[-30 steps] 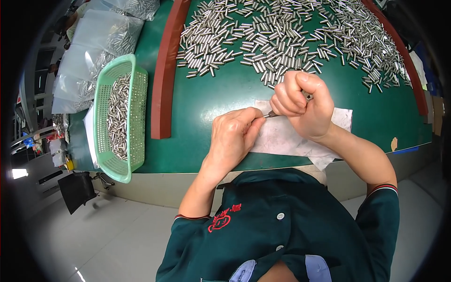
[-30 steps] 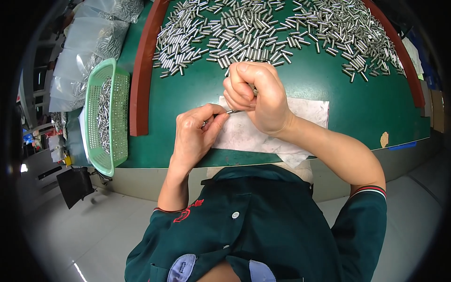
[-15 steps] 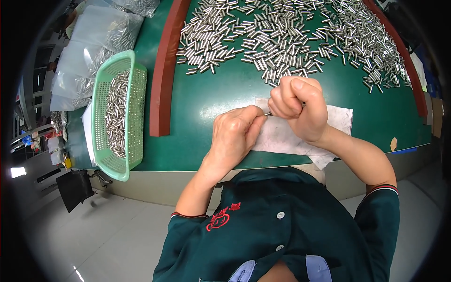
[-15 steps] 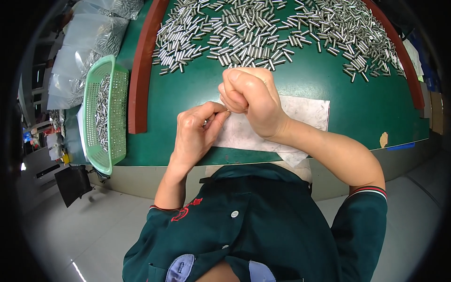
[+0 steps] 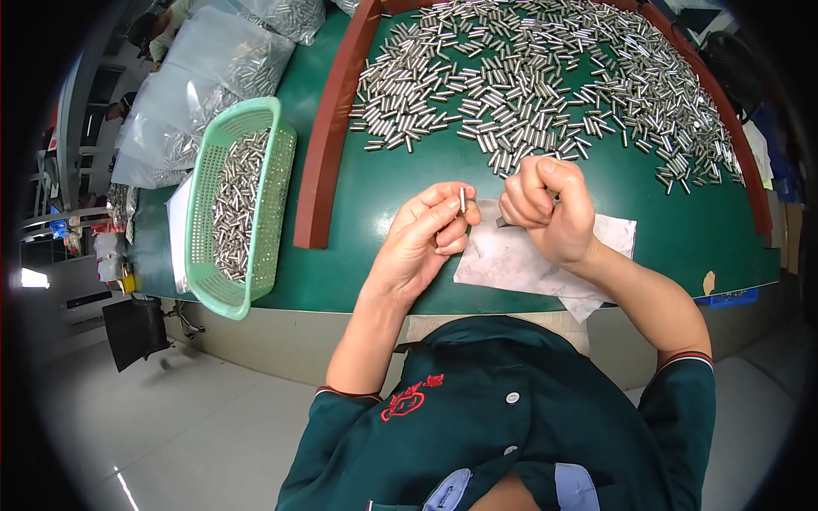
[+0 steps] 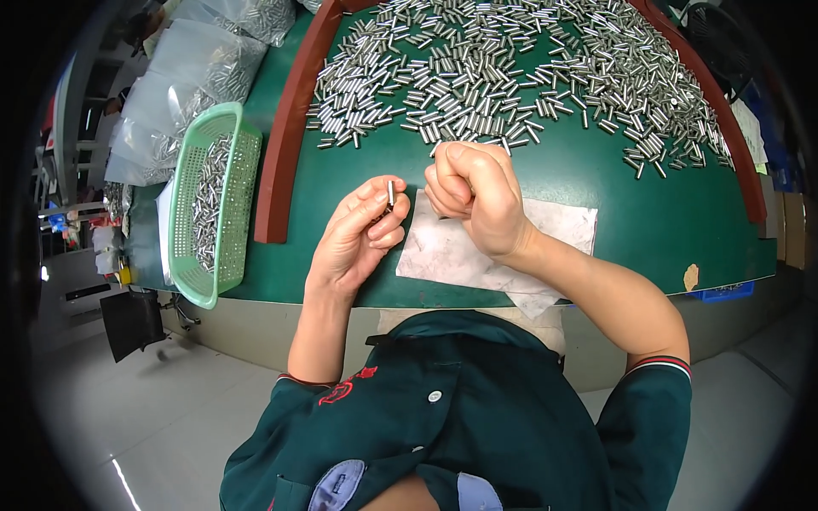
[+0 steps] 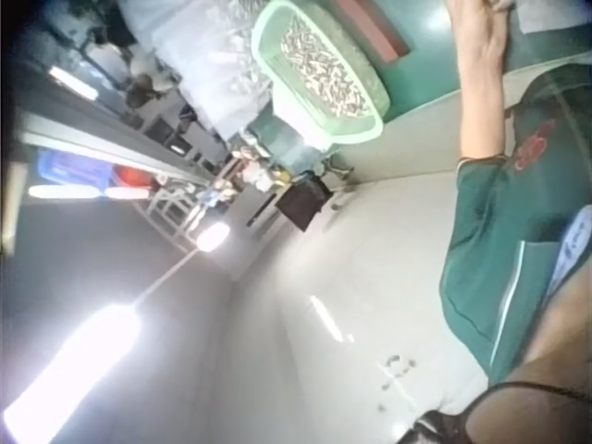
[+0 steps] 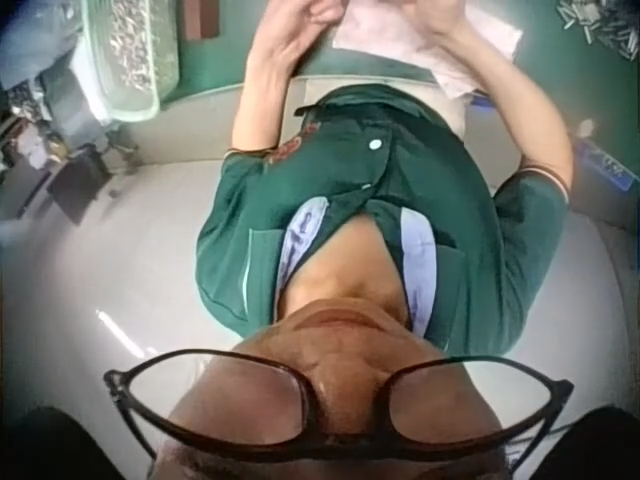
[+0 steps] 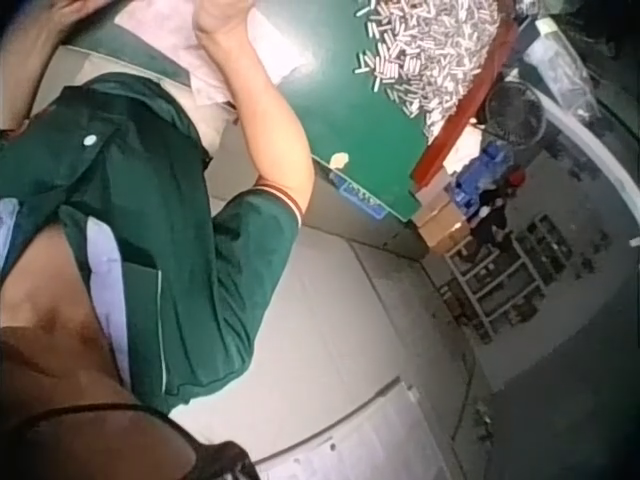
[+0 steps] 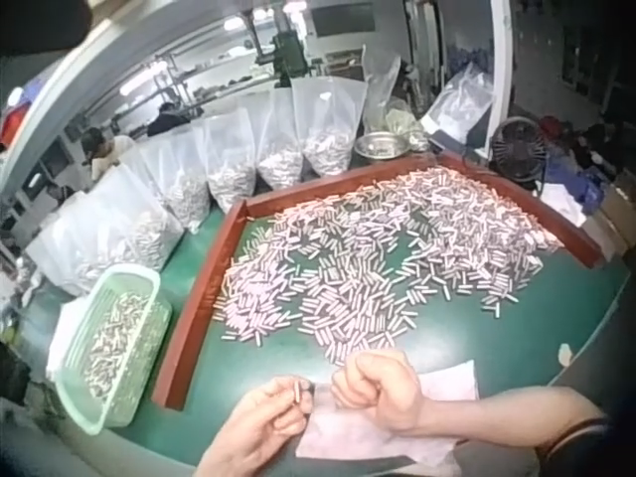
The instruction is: Assembling small metal electrical or mechanical components at a dedicated workstation.
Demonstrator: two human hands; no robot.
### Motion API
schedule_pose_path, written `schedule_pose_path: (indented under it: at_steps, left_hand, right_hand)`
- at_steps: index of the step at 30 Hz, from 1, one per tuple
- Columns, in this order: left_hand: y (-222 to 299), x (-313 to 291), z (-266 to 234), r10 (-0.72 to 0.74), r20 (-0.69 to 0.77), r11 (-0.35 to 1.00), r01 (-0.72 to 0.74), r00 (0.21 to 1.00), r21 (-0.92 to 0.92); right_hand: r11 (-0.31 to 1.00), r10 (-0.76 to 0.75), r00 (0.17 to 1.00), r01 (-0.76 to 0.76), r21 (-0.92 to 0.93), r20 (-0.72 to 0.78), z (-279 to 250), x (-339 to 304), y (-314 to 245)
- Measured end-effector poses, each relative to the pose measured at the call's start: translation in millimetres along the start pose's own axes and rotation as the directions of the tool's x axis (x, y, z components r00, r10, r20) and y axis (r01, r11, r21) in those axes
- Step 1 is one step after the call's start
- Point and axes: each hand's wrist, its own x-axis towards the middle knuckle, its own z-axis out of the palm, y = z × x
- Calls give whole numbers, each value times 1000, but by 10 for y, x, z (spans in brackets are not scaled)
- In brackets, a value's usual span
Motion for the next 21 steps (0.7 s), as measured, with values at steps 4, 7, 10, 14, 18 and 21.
schedule_pose_path:
  at_steps: [4,7,10,14,18,21]
  left_hand:
    - [5,2,-6,-8,-31,1000,8,999,6]
    - [1,8,31,14,-51,999,-11,999,41]
    - [28,-6,82,24,-107,1000,-24,994,1]
    - [174,-21,-118,144,-55,964,-127,988,235]
    - [400,118,-147,539,-46,305,-144,841,941]
    - [492,181,-198,613,181,-248,-30,769,968]
  right_hand:
    - [1000,4,1000,-4,3,-1,-10,12,5]
    - [1000,2,1000,-2,0,-2,-19,13,1]
    - [1000,5,1000,-5,7,-2,-12,27,-7]
    - [1000,9,1000,-9,2,-7,0,12,-11]
    - [1000,12,1000,-12,-9,-8,-25,-2,-24]
    - [1000,12,1000,-12,-5,-4,-20,9,-22]
